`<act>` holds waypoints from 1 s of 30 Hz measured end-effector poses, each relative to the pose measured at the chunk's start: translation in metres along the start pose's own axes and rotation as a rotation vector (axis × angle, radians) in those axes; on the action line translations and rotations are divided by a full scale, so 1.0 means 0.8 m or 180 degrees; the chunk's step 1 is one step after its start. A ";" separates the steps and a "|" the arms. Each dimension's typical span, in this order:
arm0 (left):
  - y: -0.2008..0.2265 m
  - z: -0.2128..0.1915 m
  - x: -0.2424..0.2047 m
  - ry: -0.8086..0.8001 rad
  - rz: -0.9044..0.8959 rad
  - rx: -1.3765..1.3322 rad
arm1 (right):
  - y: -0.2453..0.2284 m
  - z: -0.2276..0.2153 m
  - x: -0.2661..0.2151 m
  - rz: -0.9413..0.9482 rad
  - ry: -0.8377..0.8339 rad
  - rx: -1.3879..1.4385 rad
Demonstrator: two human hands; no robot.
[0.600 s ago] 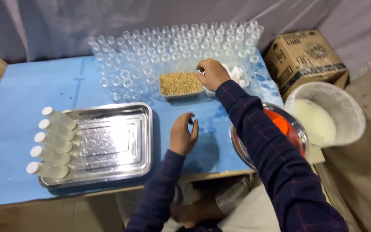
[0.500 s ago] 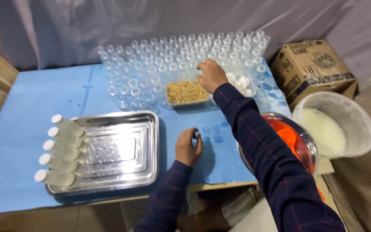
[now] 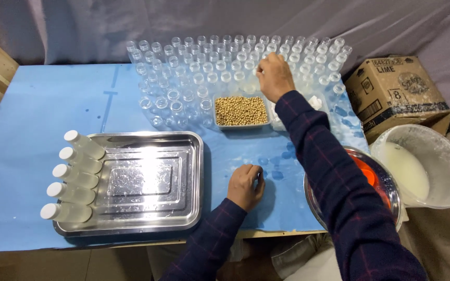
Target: The person scoops a white liquid from a bucket using an orange ladle and pours it into small plastic bottles through a blue funnel. After filling each bottle, they place a white cap on it and set the bottle on a metal tray. The process is repeated for multiple bottles.
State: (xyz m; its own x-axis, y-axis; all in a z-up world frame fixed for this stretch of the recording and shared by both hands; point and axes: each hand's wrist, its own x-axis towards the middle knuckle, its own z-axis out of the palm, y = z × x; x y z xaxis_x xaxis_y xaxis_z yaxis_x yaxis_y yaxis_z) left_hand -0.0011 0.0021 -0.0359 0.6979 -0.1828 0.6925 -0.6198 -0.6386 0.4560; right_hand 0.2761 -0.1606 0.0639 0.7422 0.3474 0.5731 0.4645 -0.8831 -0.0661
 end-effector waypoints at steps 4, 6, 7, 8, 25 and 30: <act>0.013 -0.030 0.015 -0.0048 -0.0003 -0.0701 | -0.036 -0.121 -0.011 -0.0014 0.0033 0.0354; 0.017 -0.033 0.021 0.0390 -0.0233 -0.0859 | -0.044 -0.177 -0.034 -0.0128 -0.0009 0.0392; 0.023 -0.037 0.028 0.0349 -0.0221 -0.0888 | -0.051 -0.203 -0.053 -0.0079 -0.0013 0.0377; 0.028 -0.039 0.035 0.0493 -0.0318 -0.0887 | -0.058 -0.230 -0.072 -0.0105 -0.0171 0.0503; 0.152 0.041 0.069 -0.1157 -0.0762 -0.2737 | -0.016 -0.356 -0.398 0.0944 -0.0284 0.0152; 0.146 0.038 0.077 -0.1267 -0.0900 -0.3135 | -0.021 -0.307 -0.461 0.1578 -0.1058 -0.0355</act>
State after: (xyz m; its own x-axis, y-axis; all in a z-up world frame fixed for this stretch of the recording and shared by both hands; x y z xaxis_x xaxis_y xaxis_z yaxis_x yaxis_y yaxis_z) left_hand -0.0196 -0.1065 0.0433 0.8158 -0.4651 0.3436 -0.3106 0.1487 0.9388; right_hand -0.1240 -0.3516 0.0544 0.9767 -0.0497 0.2090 -0.0151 -0.9864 -0.1637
